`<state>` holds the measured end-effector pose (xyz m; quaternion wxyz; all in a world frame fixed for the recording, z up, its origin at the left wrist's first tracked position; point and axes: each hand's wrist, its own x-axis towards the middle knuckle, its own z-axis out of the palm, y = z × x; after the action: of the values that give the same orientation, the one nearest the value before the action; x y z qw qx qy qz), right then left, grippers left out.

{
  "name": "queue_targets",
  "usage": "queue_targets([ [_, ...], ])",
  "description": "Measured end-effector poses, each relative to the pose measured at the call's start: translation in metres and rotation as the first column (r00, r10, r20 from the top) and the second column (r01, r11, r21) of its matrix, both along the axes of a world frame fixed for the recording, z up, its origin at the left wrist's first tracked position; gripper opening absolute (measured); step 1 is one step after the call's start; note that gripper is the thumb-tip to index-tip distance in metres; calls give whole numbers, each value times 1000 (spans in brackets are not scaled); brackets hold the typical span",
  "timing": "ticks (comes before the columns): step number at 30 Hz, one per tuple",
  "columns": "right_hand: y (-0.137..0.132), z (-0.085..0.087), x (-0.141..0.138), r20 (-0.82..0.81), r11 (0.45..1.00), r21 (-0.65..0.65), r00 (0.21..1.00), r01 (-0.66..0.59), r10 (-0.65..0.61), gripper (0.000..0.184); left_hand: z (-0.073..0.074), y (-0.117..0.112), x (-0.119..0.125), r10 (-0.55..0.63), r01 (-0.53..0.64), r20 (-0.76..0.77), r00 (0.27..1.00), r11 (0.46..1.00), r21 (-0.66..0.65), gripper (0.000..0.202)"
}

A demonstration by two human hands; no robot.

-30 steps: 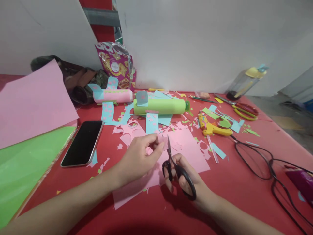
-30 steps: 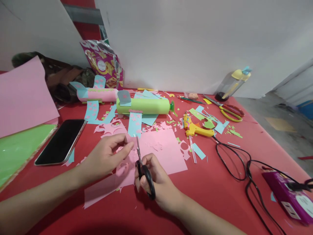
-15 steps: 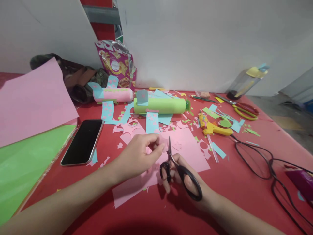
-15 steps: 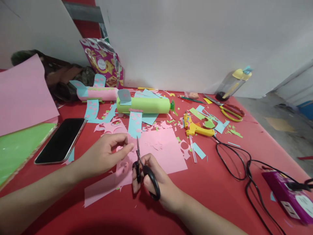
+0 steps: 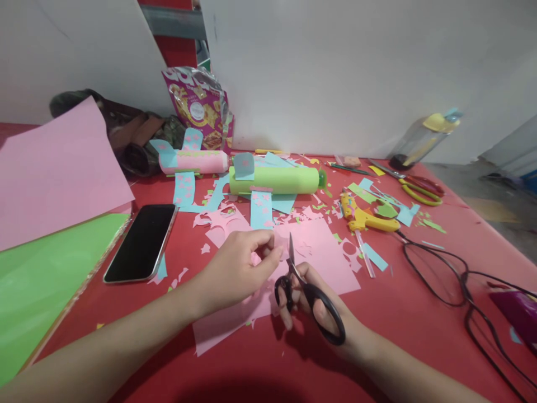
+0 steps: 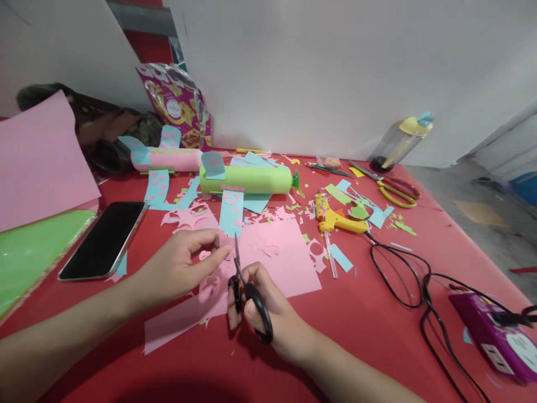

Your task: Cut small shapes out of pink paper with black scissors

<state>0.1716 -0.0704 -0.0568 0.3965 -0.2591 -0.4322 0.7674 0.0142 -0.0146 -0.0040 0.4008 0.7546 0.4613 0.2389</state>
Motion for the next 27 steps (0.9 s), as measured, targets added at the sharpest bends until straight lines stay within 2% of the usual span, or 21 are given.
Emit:
queue_targets([
  [11,0,0,-2,23,999,31,999,30,-30,39,1,1,-1,-1,0,26,1000,1000,28,25],
  [19,0,3,-3,29,999,11,999,42,-42,39,0,1,-3,5,0,49,999,995,-103,22],
  [27,1,1,-2,31,1000,19,999,25,-25,40,-2,1,-2,-7,17,70,998,991,-136,24],
])
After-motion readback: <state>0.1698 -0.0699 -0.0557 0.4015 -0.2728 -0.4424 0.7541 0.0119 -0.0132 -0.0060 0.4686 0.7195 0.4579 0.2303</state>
